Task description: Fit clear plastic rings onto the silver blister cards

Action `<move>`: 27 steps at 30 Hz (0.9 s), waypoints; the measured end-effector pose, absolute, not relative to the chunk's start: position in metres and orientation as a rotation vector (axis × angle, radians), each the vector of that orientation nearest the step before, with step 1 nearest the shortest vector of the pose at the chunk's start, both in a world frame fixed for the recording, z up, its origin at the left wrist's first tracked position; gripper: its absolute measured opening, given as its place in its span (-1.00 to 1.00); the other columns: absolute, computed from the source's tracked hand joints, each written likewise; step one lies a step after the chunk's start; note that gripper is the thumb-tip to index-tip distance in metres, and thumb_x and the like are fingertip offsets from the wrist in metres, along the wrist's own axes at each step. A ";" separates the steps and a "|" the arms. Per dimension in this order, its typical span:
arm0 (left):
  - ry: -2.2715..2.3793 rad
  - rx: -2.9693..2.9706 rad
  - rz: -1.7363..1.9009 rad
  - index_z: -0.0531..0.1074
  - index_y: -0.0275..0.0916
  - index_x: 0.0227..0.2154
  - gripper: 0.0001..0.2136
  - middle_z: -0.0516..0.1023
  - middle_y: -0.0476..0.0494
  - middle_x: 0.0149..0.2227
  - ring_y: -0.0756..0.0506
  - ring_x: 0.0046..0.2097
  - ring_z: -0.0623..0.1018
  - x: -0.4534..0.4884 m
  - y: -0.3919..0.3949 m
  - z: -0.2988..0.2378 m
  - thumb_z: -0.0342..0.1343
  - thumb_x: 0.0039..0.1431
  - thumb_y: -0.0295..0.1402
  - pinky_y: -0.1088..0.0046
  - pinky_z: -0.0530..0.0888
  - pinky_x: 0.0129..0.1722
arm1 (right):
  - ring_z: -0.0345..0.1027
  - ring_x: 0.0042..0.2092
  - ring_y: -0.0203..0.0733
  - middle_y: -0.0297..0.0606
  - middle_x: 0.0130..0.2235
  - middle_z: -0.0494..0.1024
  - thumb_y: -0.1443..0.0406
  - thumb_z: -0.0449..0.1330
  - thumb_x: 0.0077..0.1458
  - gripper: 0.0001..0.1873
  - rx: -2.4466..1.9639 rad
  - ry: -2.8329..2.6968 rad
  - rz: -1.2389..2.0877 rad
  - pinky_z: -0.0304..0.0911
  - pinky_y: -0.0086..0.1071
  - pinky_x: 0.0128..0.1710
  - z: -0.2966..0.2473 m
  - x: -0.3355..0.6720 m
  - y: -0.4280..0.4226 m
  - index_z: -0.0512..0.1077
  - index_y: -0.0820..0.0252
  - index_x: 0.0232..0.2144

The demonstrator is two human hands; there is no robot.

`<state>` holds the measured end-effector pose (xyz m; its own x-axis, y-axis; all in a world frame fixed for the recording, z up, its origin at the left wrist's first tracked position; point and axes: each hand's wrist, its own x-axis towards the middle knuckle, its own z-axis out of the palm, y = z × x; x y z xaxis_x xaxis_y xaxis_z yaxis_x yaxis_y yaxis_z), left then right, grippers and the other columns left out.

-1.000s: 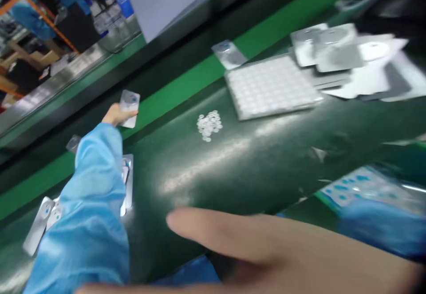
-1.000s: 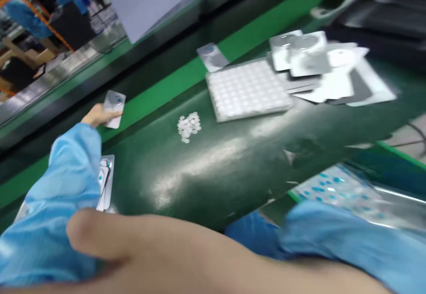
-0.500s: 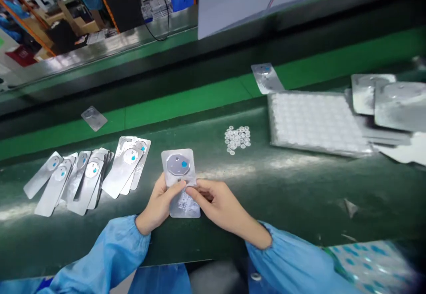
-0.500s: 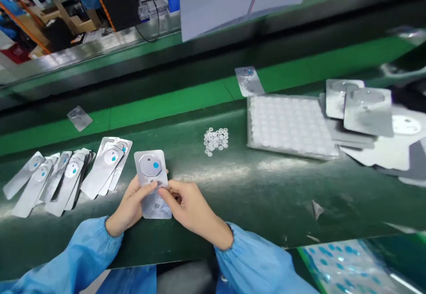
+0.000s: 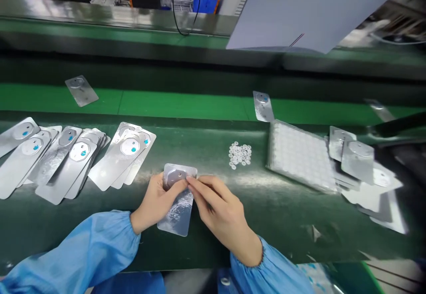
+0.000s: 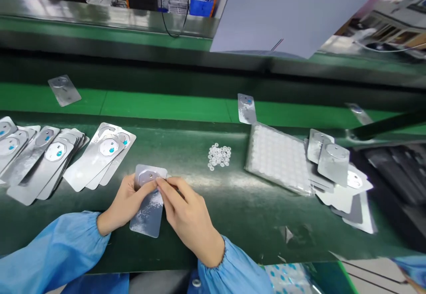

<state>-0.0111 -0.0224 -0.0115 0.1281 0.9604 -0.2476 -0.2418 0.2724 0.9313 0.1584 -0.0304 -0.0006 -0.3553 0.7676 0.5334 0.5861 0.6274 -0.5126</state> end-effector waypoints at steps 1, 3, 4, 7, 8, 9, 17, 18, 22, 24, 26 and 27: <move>1.066 0.887 1.057 0.47 -0.30 -0.48 -0.73 0.46 0.00 -0.50 0.02 -0.45 0.39 -0.012 -0.023 -0.011 0.28 0.20 -0.20 0.55 0.35 -0.44 | 0.53 -0.23 -0.18 -0.12 -0.18 0.57 0.46 0.10 0.37 -0.70 -1.063 -2.116 0.274 0.50 -0.38 -0.29 0.000 0.157 -0.029 0.51 0.19 0.05; 1.060 0.908 1.048 0.52 -0.29 -0.38 -0.78 0.53 -0.05 -0.41 -0.03 -0.38 0.45 -0.013 -0.023 -0.012 0.27 0.21 -0.21 0.51 0.39 -0.36 | 0.54 -0.22 -0.17 -0.13 -0.17 0.57 0.47 0.07 0.38 -0.68 -1.082 -2.160 0.288 0.52 -0.36 -0.28 0.001 0.157 -0.025 0.50 0.18 0.05; 1.056 0.912 1.044 0.54 -0.28 -0.36 -0.80 0.55 -0.06 -0.39 -0.05 -0.36 0.46 -0.014 -0.023 -0.013 0.26 0.21 -0.22 0.49 0.40 -0.34 | 0.55 -0.21 -0.17 -0.14 -0.16 0.58 0.47 0.07 0.38 -0.69 -1.088 -2.168 0.316 0.53 -0.36 -0.26 0.001 0.157 -0.024 0.50 0.17 0.05; 1.088 0.871 1.068 0.50 -0.25 -0.48 -0.78 0.46 -0.02 -0.49 -0.05 -0.41 0.41 -0.017 -0.023 -0.016 0.23 0.19 -0.22 0.47 0.37 -0.40 | 0.56 -0.21 -0.18 -0.17 -0.17 0.59 0.44 0.10 0.38 -0.75 -1.093 -2.148 0.369 0.53 -0.37 -0.25 0.003 0.156 -0.020 0.50 0.15 0.00; 1.107 0.844 1.078 0.49 -0.24 -0.53 -0.75 0.42 -0.01 -0.52 -0.05 -0.42 0.39 -0.017 -0.023 -0.017 0.22 0.18 -0.21 0.47 0.35 -0.42 | 0.55 -0.22 -0.18 -0.18 -0.19 0.60 0.44 0.12 0.37 -0.78 -1.096 -2.138 0.370 0.52 -0.37 -0.26 0.004 0.155 -0.020 0.50 0.16 -0.04; 1.122 0.817 1.085 0.48 -0.23 -0.55 -0.73 0.41 -0.01 -0.53 -0.06 -0.43 0.38 -0.017 -0.024 -0.018 0.22 0.18 -0.20 0.46 0.35 -0.43 | 0.55 -0.23 -0.19 -0.18 -0.20 0.60 0.44 0.13 0.36 -0.81 -1.101 -2.131 0.365 0.51 -0.38 -0.28 0.004 0.154 -0.020 0.50 0.18 -0.07; 1.164 0.777 1.051 0.51 -0.21 -0.56 -0.67 0.41 -0.02 -0.56 -0.08 -0.46 0.37 -0.018 -0.028 -0.023 0.24 0.17 -0.08 0.42 0.31 -0.50 | 0.46 -0.36 -0.25 -0.20 -0.25 0.54 0.42 0.08 0.37 -0.87 -1.167 -2.186 0.291 0.40 -0.42 -0.43 -0.002 0.149 -0.021 0.43 0.21 -0.16; 1.180 0.775 1.055 0.52 -0.21 -0.56 -0.67 0.42 -0.02 -0.56 -0.09 -0.46 0.39 -0.018 -0.027 -0.023 0.24 0.17 -0.09 0.42 0.32 -0.50 | 0.45 -0.35 -0.25 -0.21 -0.26 0.53 0.43 0.08 0.37 -0.87 -1.152 -2.158 0.299 0.39 -0.42 -0.43 -0.004 0.148 -0.021 0.43 0.20 -0.16; 1.185 0.643 1.101 0.58 -0.21 -0.49 -0.72 0.58 -0.09 -0.45 -0.18 -0.32 0.57 -0.017 -0.022 -0.021 0.29 0.10 -0.09 0.39 0.50 -0.35 | 0.44 -0.34 -0.25 -0.22 -0.29 0.53 0.46 0.14 0.32 -0.87 -1.074 -1.966 0.315 0.37 -0.42 -0.43 -0.006 0.150 -0.028 0.44 0.17 -0.18; 1.110 0.510 1.061 0.63 -0.24 -0.40 -0.71 0.65 -0.16 -0.37 -0.25 -0.27 0.64 -0.016 -0.021 -0.017 0.30 0.08 -0.08 0.32 0.55 -0.30 | 0.43 -0.35 -0.23 -0.23 -0.32 0.52 0.43 0.19 0.29 -0.90 -1.144 -1.815 0.294 0.36 -0.40 -0.45 -0.003 0.165 -0.038 0.47 0.15 -0.23; 1.031 0.423 1.007 0.65 -0.27 -0.31 -0.66 0.69 -0.23 -0.28 -0.31 -0.26 0.68 -0.016 -0.020 -0.013 0.30 0.06 -0.06 0.25 0.58 -0.28 | 0.43 -0.36 -0.19 -0.22 -0.33 0.52 0.31 0.27 0.26 -0.97 -1.384 -1.544 0.218 0.36 -0.35 -0.45 -0.002 0.202 -0.056 0.50 0.15 -0.28; 1.012 0.408 0.994 0.66 -0.28 -0.29 -0.65 0.70 -0.26 -0.25 -0.33 -0.26 0.69 -0.016 -0.020 -0.011 0.31 0.05 -0.06 0.22 0.59 -0.27 | 0.43 -0.37 -0.15 -0.20 -0.33 0.53 0.23 0.30 0.23 -0.89 -1.531 -1.360 0.157 0.37 -0.31 -0.45 -0.003 0.228 -0.068 0.51 0.15 -0.29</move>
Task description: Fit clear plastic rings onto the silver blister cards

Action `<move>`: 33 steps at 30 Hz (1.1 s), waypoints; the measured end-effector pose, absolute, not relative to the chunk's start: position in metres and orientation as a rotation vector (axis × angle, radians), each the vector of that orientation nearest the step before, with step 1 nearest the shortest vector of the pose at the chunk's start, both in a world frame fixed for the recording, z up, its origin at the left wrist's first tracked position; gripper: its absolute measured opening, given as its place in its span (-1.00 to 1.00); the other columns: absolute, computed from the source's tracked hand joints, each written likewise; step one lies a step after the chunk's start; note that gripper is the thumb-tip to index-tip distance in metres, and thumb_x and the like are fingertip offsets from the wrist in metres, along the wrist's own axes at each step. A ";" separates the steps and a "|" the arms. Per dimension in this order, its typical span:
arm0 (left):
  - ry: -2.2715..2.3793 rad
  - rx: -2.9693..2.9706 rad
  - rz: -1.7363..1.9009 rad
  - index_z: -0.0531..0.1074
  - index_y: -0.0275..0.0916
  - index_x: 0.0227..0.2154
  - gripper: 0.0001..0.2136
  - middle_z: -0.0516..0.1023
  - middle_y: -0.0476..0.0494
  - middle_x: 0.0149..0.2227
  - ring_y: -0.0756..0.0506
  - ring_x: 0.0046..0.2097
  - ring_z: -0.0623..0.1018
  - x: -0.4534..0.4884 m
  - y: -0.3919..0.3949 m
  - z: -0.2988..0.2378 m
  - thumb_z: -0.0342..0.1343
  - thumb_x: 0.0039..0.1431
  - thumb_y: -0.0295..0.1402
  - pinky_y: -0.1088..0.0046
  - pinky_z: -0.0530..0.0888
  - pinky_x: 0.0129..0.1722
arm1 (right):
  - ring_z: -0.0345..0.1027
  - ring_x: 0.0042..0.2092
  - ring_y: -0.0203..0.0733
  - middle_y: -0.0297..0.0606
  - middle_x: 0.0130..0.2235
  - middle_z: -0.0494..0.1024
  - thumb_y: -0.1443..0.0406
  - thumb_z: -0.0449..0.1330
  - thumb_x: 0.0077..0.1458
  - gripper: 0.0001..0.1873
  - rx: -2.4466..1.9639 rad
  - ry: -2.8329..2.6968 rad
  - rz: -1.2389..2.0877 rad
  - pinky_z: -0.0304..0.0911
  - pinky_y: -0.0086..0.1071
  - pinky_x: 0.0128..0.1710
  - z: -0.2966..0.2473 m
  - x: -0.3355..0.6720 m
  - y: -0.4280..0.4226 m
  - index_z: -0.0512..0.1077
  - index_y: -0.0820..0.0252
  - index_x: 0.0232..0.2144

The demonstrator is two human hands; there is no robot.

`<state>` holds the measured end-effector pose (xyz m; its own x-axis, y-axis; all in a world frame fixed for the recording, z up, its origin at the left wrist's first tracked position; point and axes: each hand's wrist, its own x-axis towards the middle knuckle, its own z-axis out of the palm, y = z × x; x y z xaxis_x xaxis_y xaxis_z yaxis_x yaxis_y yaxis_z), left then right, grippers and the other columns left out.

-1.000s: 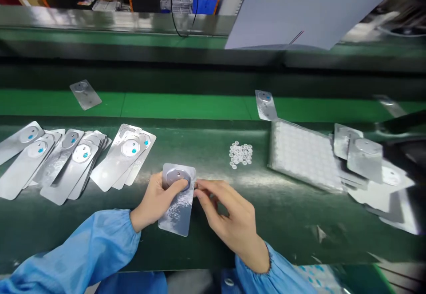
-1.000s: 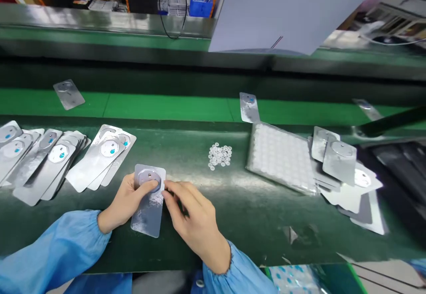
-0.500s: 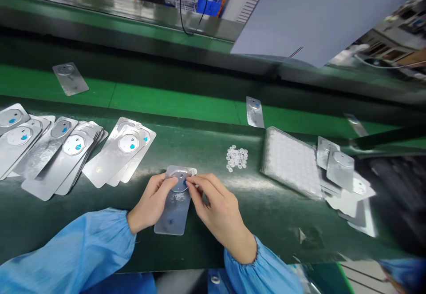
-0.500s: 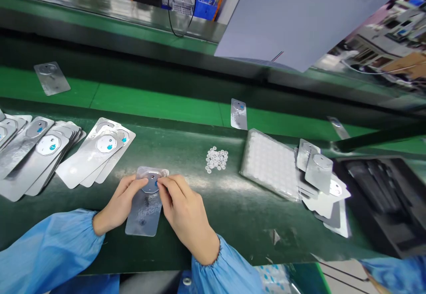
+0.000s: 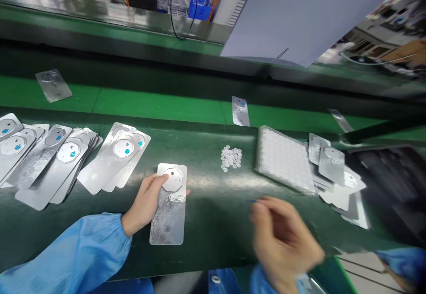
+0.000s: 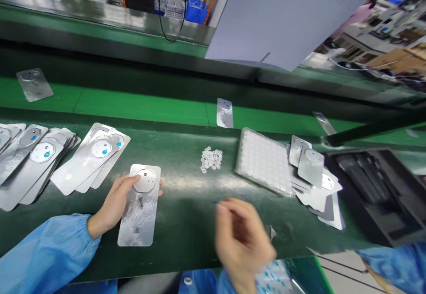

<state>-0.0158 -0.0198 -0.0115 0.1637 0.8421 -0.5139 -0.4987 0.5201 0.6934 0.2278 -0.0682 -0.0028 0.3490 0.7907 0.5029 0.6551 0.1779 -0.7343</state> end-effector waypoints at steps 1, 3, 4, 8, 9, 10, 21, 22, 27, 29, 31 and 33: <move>1.006 0.406 0.990 0.66 -0.28 -0.29 -0.65 0.70 -0.26 -0.22 -0.34 -0.26 0.70 -0.016 -0.020 -0.011 0.32 0.04 -0.07 0.20 0.60 -0.26 | 0.43 -0.40 -0.13 -0.18 -0.33 0.53 0.14 0.34 0.19 -0.80 -1.706 -1.173 0.107 0.38 -0.26 -0.46 -0.005 0.259 -0.082 0.53 0.15 -0.26; 1.018 0.410 0.998 0.67 -0.26 -0.32 -0.68 0.71 -0.24 -0.24 -0.36 -0.25 0.70 -0.016 -0.020 -0.010 0.33 0.03 -0.08 0.19 0.62 -0.27 | 0.42 -0.46 -0.06 -0.15 -0.39 0.52 0.02 0.33 0.13 -0.70 -1.922 -0.905 0.072 0.35 -0.19 -0.52 -0.014 0.326 -0.112 0.56 0.08 -0.24; 1.031 0.412 1.006 0.67 -0.25 -0.33 -0.69 0.71 -0.23 -0.26 -0.37 -0.24 0.70 -0.016 -0.020 -0.011 0.34 0.03 -0.09 0.19 0.62 -0.28 | 0.43 -0.47 -0.02 -0.10 -0.43 0.52 0.00 0.31 0.13 -0.74 -2.028 -0.922 0.138 0.32 -0.16 -0.54 -0.019 0.358 -0.128 0.56 0.00 -0.29; 1.070 0.473 0.996 0.67 -0.30 -0.23 -0.62 0.71 -0.28 -0.18 -0.39 -0.14 0.70 -0.015 -0.020 -0.012 0.37 0.02 -0.07 0.22 0.63 -0.24 | 0.43 -0.50 0.19 -0.03 -0.51 0.47 0.02 0.27 -0.03 -0.74 -2.388 -1.000 -0.149 0.24 -0.02 -0.58 -0.038 0.419 -0.167 0.56 0.04 -0.48; 1.073 0.501 0.979 0.66 -0.32 -0.18 -0.58 0.71 -0.31 -0.14 -0.40 -0.12 0.69 -0.015 -0.020 -0.012 0.38 0.02 -0.06 0.23 0.63 -0.23 | 0.46 -0.44 0.24 0.02 -0.46 0.52 0.03 0.23 0.01 -0.69 -2.369 -1.049 -0.262 0.30 0.02 -0.52 -0.041 0.411 -0.165 0.59 0.11 -0.42; 1.078 0.528 0.966 0.65 -0.33 -0.14 -0.55 0.70 -0.34 -0.11 -0.40 -0.10 0.69 -0.015 -0.020 -0.012 0.39 0.02 -0.06 0.24 0.63 -0.22 | 0.50 -0.37 0.25 0.06 -0.38 0.57 0.04 0.19 0.07 -0.64 -2.306 -1.134 -0.340 0.37 0.05 -0.43 -0.042 0.397 -0.157 0.61 0.18 -0.32; 1.119 0.657 0.973 0.63 -0.39 -0.09 -0.49 0.72 -0.36 -0.23 -0.38 -0.17 0.69 -0.019 -0.018 -0.009 0.35 0.07 -0.02 0.29 0.58 -0.30 | 0.51 -0.25 -0.13 -0.11 -0.21 0.55 0.29 0.02 0.45 -0.67 -1.496 -2.108 0.076 0.49 -0.30 -0.22 -0.040 0.244 -0.004 0.57 0.24 -0.01; 1.120 0.652 0.976 0.62 -0.39 -0.08 -0.48 0.72 -0.36 -0.23 -0.37 -0.17 0.69 -0.019 -0.018 -0.010 0.35 0.08 -0.02 0.29 0.58 -0.30 | 0.51 -0.22 -0.11 -0.10 -0.19 0.55 0.28 0.03 0.45 -0.67 -1.455 -2.170 0.102 0.50 -0.29 -0.20 -0.042 0.244 -0.017 0.56 0.23 0.03; 1.121 0.646 1.024 0.60 -0.34 0.01 -0.50 0.71 -0.33 -0.17 -0.34 -0.12 0.68 -0.019 -0.020 -0.021 0.31 0.16 -0.03 0.31 0.57 -0.26 | 0.49 -0.09 0.04 0.06 -0.02 0.54 0.02 0.18 0.35 -0.39 -1.285 -2.363 0.300 0.50 -0.12 -0.14 -0.043 0.247 -0.108 0.34 0.25 0.28; 1.122 0.658 1.034 0.59 -0.32 0.03 -0.51 0.70 -0.32 -0.13 -0.34 -0.09 0.67 -0.019 -0.021 -0.025 0.29 0.19 -0.04 0.31 0.58 -0.21 | 0.48 -0.07 0.06 0.08 0.00 0.54 0.02 0.19 0.34 -0.39 -1.247 -2.372 0.347 0.47 -0.10 -0.14 -0.041 0.247 -0.130 0.34 0.26 0.27; 1.119 0.658 1.040 0.57 -0.31 0.06 -0.51 0.70 -0.32 -0.10 -0.34 -0.06 0.66 -0.018 -0.021 -0.027 0.27 0.22 -0.05 0.30 0.58 -0.18 | 0.48 -0.07 0.03 0.06 -0.01 0.57 0.10 0.19 0.37 -0.51 -1.181 -2.368 0.370 0.44 -0.12 -0.14 -0.041 0.246 -0.138 0.40 0.26 0.21; 1.116 0.653 1.044 0.56 -0.30 0.08 -0.52 0.69 -0.31 -0.08 -0.34 -0.02 0.65 -0.018 -0.020 -0.026 0.26 0.24 -0.06 0.29 0.58 -0.16 | 0.48 -0.10 -0.03 -0.01 -0.06 0.60 0.22 0.20 0.38 -0.65 -1.107 -2.353 0.389 0.42 -0.17 -0.16 -0.040 0.244 -0.139 0.45 0.25 0.14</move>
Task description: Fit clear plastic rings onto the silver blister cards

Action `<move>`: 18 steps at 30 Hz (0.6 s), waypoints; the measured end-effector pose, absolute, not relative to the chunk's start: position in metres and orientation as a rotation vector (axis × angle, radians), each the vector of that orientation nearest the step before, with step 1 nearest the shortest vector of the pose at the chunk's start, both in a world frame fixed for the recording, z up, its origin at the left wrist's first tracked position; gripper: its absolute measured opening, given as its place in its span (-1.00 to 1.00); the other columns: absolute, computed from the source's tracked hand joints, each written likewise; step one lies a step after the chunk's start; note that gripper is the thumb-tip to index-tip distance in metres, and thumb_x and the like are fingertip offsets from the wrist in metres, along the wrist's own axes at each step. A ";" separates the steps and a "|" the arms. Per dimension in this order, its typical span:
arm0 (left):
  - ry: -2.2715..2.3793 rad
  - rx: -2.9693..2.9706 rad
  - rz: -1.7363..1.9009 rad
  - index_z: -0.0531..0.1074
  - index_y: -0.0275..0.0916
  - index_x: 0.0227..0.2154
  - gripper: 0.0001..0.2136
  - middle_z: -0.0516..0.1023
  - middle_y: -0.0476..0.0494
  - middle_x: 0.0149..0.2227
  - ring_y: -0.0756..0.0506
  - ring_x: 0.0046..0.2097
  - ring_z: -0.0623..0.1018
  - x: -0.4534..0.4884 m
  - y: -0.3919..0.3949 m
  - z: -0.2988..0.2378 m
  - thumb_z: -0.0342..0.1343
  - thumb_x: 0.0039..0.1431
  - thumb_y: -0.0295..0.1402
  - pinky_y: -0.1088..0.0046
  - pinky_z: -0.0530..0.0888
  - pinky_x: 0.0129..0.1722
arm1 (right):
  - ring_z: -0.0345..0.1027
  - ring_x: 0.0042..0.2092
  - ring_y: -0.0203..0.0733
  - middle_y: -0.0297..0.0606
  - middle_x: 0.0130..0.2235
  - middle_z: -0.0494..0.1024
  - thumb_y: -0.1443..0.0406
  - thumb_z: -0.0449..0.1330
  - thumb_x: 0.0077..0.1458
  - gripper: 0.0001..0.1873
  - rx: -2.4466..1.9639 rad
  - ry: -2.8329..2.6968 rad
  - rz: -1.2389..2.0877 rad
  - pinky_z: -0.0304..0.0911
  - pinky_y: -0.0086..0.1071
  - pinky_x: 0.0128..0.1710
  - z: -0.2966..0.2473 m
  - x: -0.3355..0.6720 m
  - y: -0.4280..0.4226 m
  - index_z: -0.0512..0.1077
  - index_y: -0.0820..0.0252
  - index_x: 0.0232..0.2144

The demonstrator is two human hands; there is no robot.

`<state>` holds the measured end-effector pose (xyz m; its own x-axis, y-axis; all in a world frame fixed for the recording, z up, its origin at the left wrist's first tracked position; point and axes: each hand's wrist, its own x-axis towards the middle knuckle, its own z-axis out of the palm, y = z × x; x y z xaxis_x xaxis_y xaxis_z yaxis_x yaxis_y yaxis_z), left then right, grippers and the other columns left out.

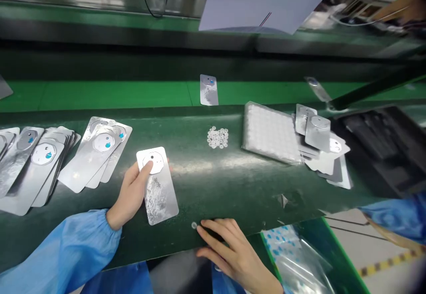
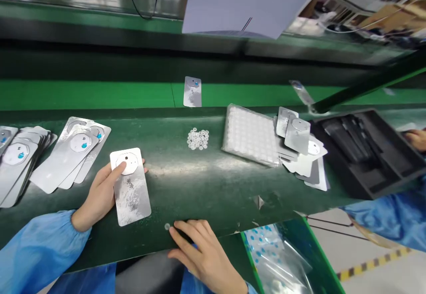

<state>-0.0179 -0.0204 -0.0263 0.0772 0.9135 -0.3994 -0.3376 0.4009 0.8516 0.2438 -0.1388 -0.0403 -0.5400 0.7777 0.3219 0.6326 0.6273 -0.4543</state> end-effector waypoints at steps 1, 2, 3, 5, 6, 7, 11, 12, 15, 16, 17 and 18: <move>1.112 0.652 1.046 0.56 -0.30 0.08 -0.53 0.69 -0.31 -0.07 -0.34 -0.01 0.65 -0.018 -0.020 -0.026 0.26 0.25 -0.07 0.29 0.59 -0.15 | 0.49 -0.13 -0.06 -0.05 -0.09 0.62 0.29 0.20 0.38 -0.71 -1.079 -2.338 0.404 0.40 -0.19 -0.19 -0.040 0.242 -0.138 0.47 0.23 0.10; 1.105 0.652 1.047 0.56 -0.30 0.08 -0.53 0.69 -0.31 -0.07 -0.35 0.00 0.64 -0.017 -0.020 -0.025 0.26 0.25 -0.08 0.28 0.59 -0.15 | 0.49 -0.16 -0.10 -0.09 -0.11 0.63 0.35 0.20 0.38 -0.75 -1.064 -2.319 0.426 0.39 -0.22 -0.21 -0.040 0.240 -0.138 0.49 0.21 0.07; 1.097 0.651 1.047 0.55 -0.30 0.08 -0.54 0.69 -0.31 -0.08 -0.35 0.01 0.64 -0.017 -0.020 -0.024 0.25 0.26 -0.08 0.28 0.59 -0.14 | 0.49 -0.19 -0.13 -0.12 -0.13 0.64 0.40 0.19 0.37 -0.77 -1.058 -2.293 0.449 0.37 -0.23 -0.24 -0.039 0.238 -0.139 0.50 0.19 0.04; 1.086 0.653 1.049 0.55 -0.30 0.08 -0.54 0.69 -0.31 -0.08 -0.36 0.01 0.64 -0.017 -0.019 -0.023 0.25 0.26 -0.09 0.27 0.59 -0.13 | 0.48 -0.23 -0.17 -0.17 -0.15 0.64 0.43 0.19 0.36 -0.79 -1.070 -2.235 0.507 0.34 -0.23 -0.26 -0.038 0.233 -0.143 0.52 0.15 -0.02; 1.088 0.655 1.045 0.55 -0.31 0.08 -0.54 0.69 -0.32 -0.08 -0.36 0.01 0.64 -0.017 -0.019 -0.022 0.25 0.26 -0.09 0.26 0.59 -0.13 | 0.47 -0.25 -0.17 -0.18 -0.16 0.64 0.43 0.19 0.35 -0.80 -1.090 -2.203 0.539 0.33 -0.22 -0.25 -0.038 0.230 -0.146 0.53 0.14 -0.05; 1.093 0.657 1.042 0.55 -0.31 0.08 -0.54 0.69 -0.32 -0.07 -0.36 0.01 0.64 -0.016 -0.019 -0.022 0.25 0.25 -0.09 0.26 0.59 -0.13 | 0.47 -0.26 -0.18 -0.19 -0.18 0.64 0.44 0.20 0.35 -0.81 -1.116 -2.171 0.566 0.32 -0.21 -0.25 -0.038 0.227 -0.149 0.53 0.13 -0.06; 1.107 0.665 1.037 0.55 -0.29 0.07 -0.54 0.67 -0.33 -0.01 -0.36 0.01 0.64 -0.017 -0.019 -0.023 0.27 0.24 -0.08 0.25 0.59 -0.09 | 0.51 -0.26 -0.19 -0.20 -0.18 0.65 0.46 0.21 0.32 -0.80 -1.234 -2.046 0.549 0.33 -0.22 -0.24 -0.043 0.218 -0.145 0.53 0.14 -0.07; 1.107 0.674 1.036 0.55 -0.29 0.07 -0.54 0.66 -0.32 0.01 -0.36 0.02 0.64 -0.017 -0.019 -0.023 0.26 0.24 -0.07 0.23 0.58 -0.07 | 0.53 -0.23 -0.18 -0.19 -0.18 0.65 0.46 0.21 0.32 -0.80 -1.263 -2.014 0.500 0.34 -0.23 -0.24 -0.045 0.218 -0.137 0.54 0.14 -0.08; 1.109 0.726 1.026 0.52 -0.27 0.11 -0.52 0.61 -0.34 0.10 -0.37 0.06 0.62 -0.017 -0.019 -0.025 0.23 0.27 -0.05 0.18 0.57 -0.01 | 0.57 -0.18 -0.12 -0.19 -0.21 0.67 0.38 0.22 0.33 -0.87 -1.394 -1.837 0.355 0.39 -0.24 -0.20 -0.049 0.224 -0.097 0.58 0.13 -0.21; 1.110 0.749 1.032 0.47 -0.24 0.17 -0.49 0.59 -0.33 0.11 -0.36 0.05 0.63 -0.017 -0.019 -0.026 0.22 0.28 -0.05 0.16 0.57 -0.02 | 0.57 -0.21 -0.10 -0.19 -0.24 0.67 0.32 0.23 0.32 -0.87 -1.452 -1.733 0.341 0.41 -0.25 -0.22 -0.048 0.228 -0.083 0.59 0.13 -0.27; 1.113 0.789 1.048 0.38 -0.19 0.25 -0.45 0.59 -0.32 0.13 -0.35 0.02 0.64 -0.018 -0.020 -0.026 0.20 0.30 -0.05 0.14 0.58 -0.03 | 0.57 -0.27 -0.11 -0.19 -0.29 0.67 0.26 0.25 0.30 -0.84 -1.503 -1.611 0.373 0.42 -0.26 -0.27 -0.045 0.230 -0.069 0.60 0.14 -0.32; 1.126 0.852 1.075 0.26 -0.13 0.34 -0.40 0.59 -0.30 0.12 -0.32 -0.02 0.66 -0.018 -0.021 -0.027 0.18 0.31 -0.07 0.13 0.59 -0.06 | 0.54 -0.35 -0.13 -0.20 -0.35 0.66 0.19 0.27 0.28 -0.80 -1.536 -1.484 0.456 0.42 -0.28 -0.35 -0.041 0.232 -0.058 0.61 0.15 -0.34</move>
